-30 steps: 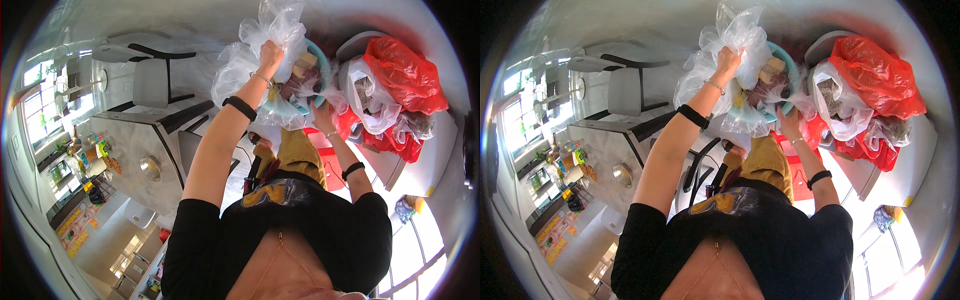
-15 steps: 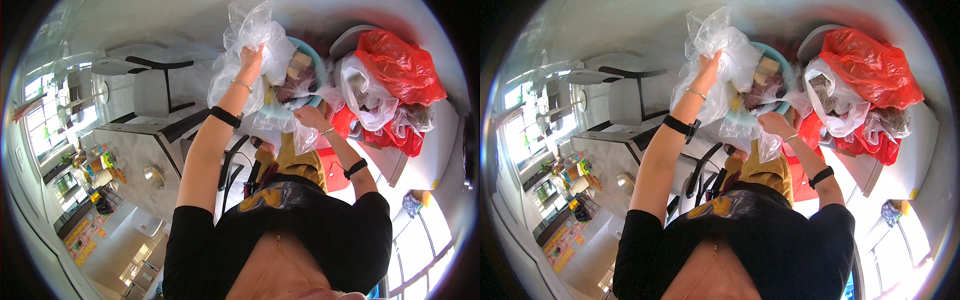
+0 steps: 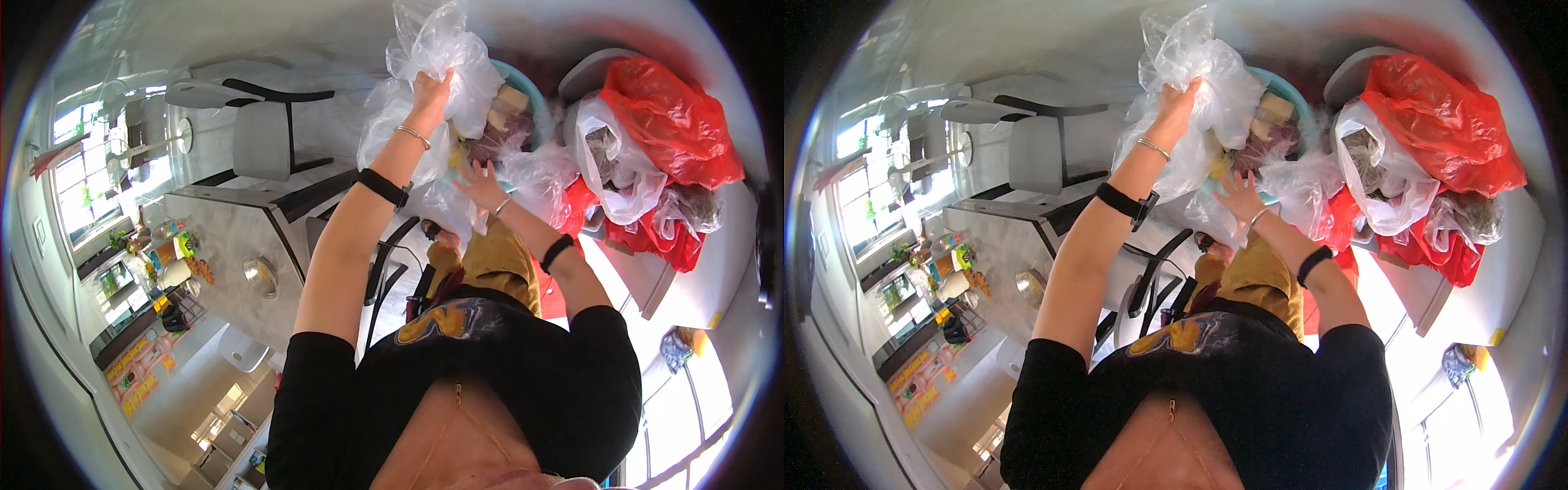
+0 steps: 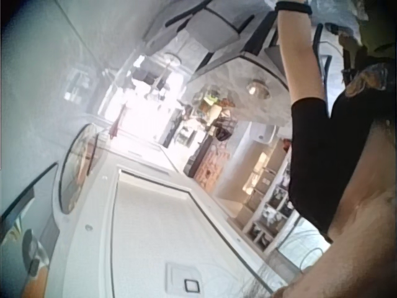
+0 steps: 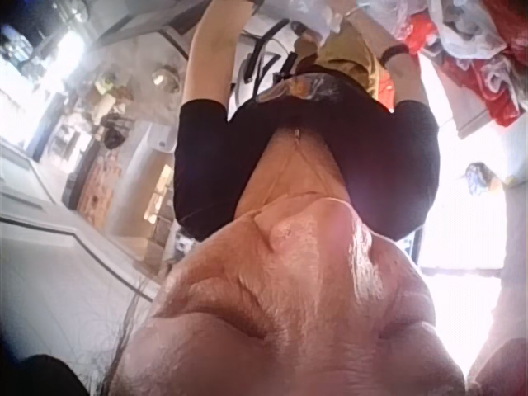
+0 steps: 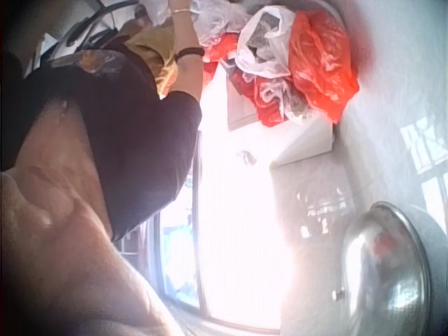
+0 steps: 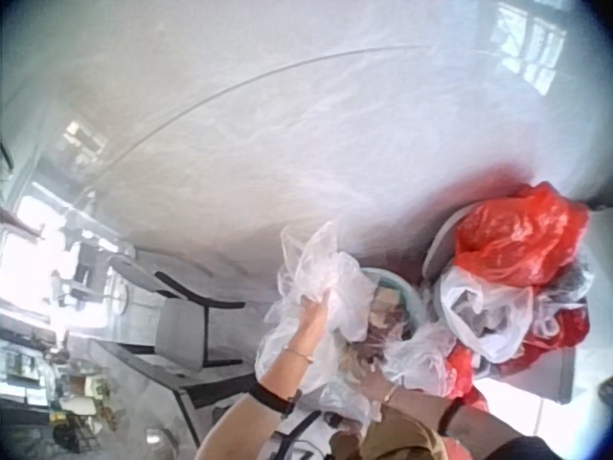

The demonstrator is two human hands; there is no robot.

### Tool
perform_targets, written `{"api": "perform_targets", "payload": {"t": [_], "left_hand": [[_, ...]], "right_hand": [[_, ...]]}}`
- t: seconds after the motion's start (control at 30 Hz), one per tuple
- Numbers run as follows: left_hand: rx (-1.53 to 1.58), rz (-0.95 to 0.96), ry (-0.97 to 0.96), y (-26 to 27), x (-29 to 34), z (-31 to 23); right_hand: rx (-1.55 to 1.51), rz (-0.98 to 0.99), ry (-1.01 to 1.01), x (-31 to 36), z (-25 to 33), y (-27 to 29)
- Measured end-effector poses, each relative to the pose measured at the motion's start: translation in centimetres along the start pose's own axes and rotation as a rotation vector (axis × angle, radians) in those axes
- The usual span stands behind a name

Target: The person moves from a balcony area into a dining room and sorts items from plastic bags into a metal bowl on a table. They repeatedly open bags, remove small items, and place them into the bowl.

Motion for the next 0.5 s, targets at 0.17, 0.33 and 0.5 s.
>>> {"api": "perform_targets", "payload": {"t": [0.17,0.33,0.5], "left_hand": [[-0.106,0.049,-0.026,0.8,0.3,-0.2],[-0.241,0.046,-0.040,1.0,-0.1,1.9],[-0.620,0.198,-0.316,-0.5,-1.0,4.7]], "right_hand": [[-0.336,0.357,-0.185,-0.2,0.1,-5.0],[-0.896,-0.059,-0.459,4.2,-7.4,-0.3],[-1.611,-0.185,-0.433,5.5,-6.3,1.3]]}}
Point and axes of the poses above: each hand's wrist, its own x-axis away from the middle knuckle, its own y-axis out of the back of the hand, z = x × y, the point moved 6 cm from there along -x, towards the middle knuckle, and after that the axes turned 6 degrees about z, right-handed, at the moved point
